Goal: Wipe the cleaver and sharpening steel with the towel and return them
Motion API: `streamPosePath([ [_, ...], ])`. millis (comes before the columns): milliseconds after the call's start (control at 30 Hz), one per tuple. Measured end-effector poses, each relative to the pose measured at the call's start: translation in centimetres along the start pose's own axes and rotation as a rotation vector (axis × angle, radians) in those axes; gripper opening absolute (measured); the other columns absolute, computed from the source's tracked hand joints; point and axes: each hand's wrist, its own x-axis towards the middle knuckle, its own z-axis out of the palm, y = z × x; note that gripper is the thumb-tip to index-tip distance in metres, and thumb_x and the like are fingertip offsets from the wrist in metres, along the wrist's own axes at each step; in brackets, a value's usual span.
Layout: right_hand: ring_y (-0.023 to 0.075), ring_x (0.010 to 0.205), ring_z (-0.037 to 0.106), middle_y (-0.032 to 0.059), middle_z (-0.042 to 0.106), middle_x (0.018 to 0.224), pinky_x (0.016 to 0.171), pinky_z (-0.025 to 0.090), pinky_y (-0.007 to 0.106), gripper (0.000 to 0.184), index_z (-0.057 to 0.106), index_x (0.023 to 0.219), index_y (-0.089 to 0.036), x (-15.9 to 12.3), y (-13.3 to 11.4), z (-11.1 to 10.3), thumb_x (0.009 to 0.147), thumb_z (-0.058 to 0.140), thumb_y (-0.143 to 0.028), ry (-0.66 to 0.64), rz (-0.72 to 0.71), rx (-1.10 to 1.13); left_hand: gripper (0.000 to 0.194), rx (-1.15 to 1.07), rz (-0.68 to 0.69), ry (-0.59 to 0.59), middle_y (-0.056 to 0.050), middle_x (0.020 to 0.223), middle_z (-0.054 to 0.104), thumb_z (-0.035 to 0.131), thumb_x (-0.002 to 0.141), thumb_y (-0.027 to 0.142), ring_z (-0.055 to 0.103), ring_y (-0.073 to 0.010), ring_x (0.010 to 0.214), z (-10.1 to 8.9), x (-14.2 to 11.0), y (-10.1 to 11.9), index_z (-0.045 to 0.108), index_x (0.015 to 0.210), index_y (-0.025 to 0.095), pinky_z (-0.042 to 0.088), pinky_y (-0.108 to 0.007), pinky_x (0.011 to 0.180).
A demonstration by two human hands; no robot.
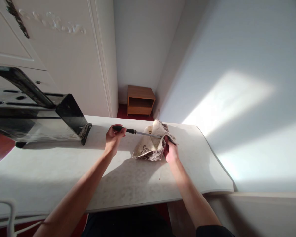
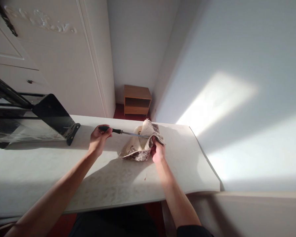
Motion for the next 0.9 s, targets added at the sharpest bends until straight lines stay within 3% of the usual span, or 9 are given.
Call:
streamPosePath([
  [133, 0.0186, 0.087, 0.072, 0.0021, 0.076, 0.092, 0.078, 0.060, 0.029, 0.031, 0.069, 0.090, -0.022, 0.27, 0.02, -0.19, 0.063, 0.083, -0.028, 0.004, -0.029, 0.009, 0.052, -0.077, -0.068, -0.070, -0.004, 0.087, 0.069, 0.087, 0.050, 0.031, 0.059, -0.0101, 0.068, 0.06, -0.07, 0.21, 0.057, 0.090, 0.016, 0.050, -0.026, 0.068],
  [533, 0.0171, 0.093, 0.070, 0.0026, 0.075, 0.097, 0.082, 0.059, 0.029, 0.035, 0.067, 0.099, -0.020, 0.70, 0.41, -0.38, 0.070, 0.079, -0.036, 0.030, -0.054, 0.069, 0.055, -0.149, -0.193, -0.118, -0.006, 0.087, 0.072, 0.089, 0.048, 0.024, 0.065, -0.0098, 0.063, -0.32, 0.06, 0.07, 0.054, 0.091, 0.015, 0.054, -0.026, 0.068],
  [733, 0.0168, 0.097, 0.069, 0.0021, 0.074, 0.095, 0.088, 0.056, 0.028, 0.035, 0.066, 0.097, -0.019, 0.92, 0.06, -0.67, 0.070, 0.079, -0.037, 0.002, -0.039, 0.084, 0.052, 0.124, -0.159, -0.130, -0.005, 0.071, 0.070, 0.087, 0.056, 0.041, 0.066, -0.0155, 0.057, -0.17, -0.42, 0.38, 0.055, 0.087, 0.013, 0.056, -0.029, 0.059],
  [900, 0.0149, 0.090, 0.069, 0.0010, 0.074, 0.094, 0.085, 0.056, 0.028, 0.027, 0.066, 0.092, -0.020, 0.20, -0.22, -0.23, 0.070, 0.078, -0.030, -0.061, -0.028, 0.070, 0.047, 0.371, -0.085, -0.125, 0.001, 0.051, 0.060, 0.073, 0.069, 0.056, 0.053, -0.0107, 0.042, -0.24, -0.89, 0.43, 0.045, 0.066, 0.019, 0.042, -0.021, 0.043],
])
